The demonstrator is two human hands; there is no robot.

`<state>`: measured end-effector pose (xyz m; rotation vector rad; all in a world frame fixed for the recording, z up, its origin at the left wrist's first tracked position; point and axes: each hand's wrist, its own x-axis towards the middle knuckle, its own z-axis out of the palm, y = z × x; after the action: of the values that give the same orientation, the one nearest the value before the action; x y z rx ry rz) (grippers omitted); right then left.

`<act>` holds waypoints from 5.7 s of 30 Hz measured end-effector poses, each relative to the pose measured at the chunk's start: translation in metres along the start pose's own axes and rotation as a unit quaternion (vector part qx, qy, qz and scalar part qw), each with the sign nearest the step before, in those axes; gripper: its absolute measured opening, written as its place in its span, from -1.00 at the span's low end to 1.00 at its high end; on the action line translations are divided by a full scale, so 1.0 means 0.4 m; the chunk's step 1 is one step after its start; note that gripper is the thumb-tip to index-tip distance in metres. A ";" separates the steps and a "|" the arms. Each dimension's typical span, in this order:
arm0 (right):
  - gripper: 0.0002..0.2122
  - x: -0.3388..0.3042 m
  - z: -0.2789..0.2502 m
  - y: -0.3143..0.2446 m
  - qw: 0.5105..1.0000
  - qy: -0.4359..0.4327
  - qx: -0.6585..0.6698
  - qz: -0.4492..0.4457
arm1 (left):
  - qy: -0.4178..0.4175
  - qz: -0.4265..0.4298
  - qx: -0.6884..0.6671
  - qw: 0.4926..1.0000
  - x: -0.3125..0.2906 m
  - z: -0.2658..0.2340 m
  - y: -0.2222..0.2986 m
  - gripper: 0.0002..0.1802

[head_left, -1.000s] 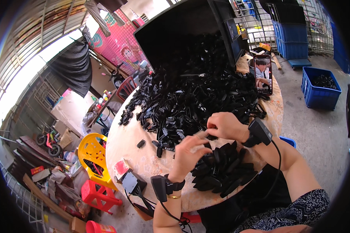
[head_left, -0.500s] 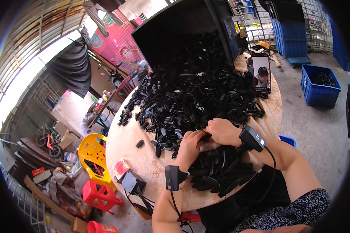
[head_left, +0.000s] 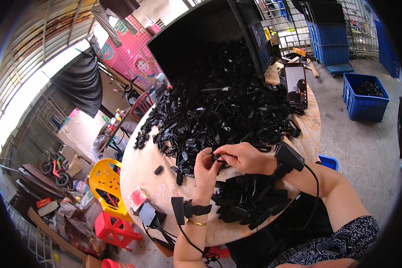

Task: Assembling small black plastic components by hand at a table.

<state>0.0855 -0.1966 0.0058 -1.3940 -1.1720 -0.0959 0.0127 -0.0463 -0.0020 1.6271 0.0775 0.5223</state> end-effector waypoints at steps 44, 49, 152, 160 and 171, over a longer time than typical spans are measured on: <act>-0.83 -0.011 0.012 0.004 0.968 0.060 -0.218 -0.112 | -0.024 -0.047 -0.128 0.990 -0.027 -0.007 0.030 -0.65; -0.62 0.000 0.008 0.006 0.997 -0.008 -0.080 0.021 | -0.046 -0.037 -0.197 0.979 -0.031 -0.041 0.046 -0.67; -0.74 -0.005 -0.002 -0.004 0.996 -0.040 -0.062 0.049 | 0.000 0.040 -0.120 0.992 -0.037 -0.009 0.054 -0.65; -0.72 -0.011 0.007 -0.014 0.991 -0.056 -0.123 -0.014 | -0.068 0.016 -0.084 0.994 -0.033 -0.042 0.051 -0.73; -0.75 0.008 -0.018 -0.010 0.981 -0.092 -0.166 -0.036 | -0.042 0.029 -0.014 0.999 -0.034 -0.031 0.073 -0.72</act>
<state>0.0886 -0.2016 0.0127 -1.6809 -1.4073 -0.2269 -0.0114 -0.0436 0.0226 1.6263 -0.0394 0.4959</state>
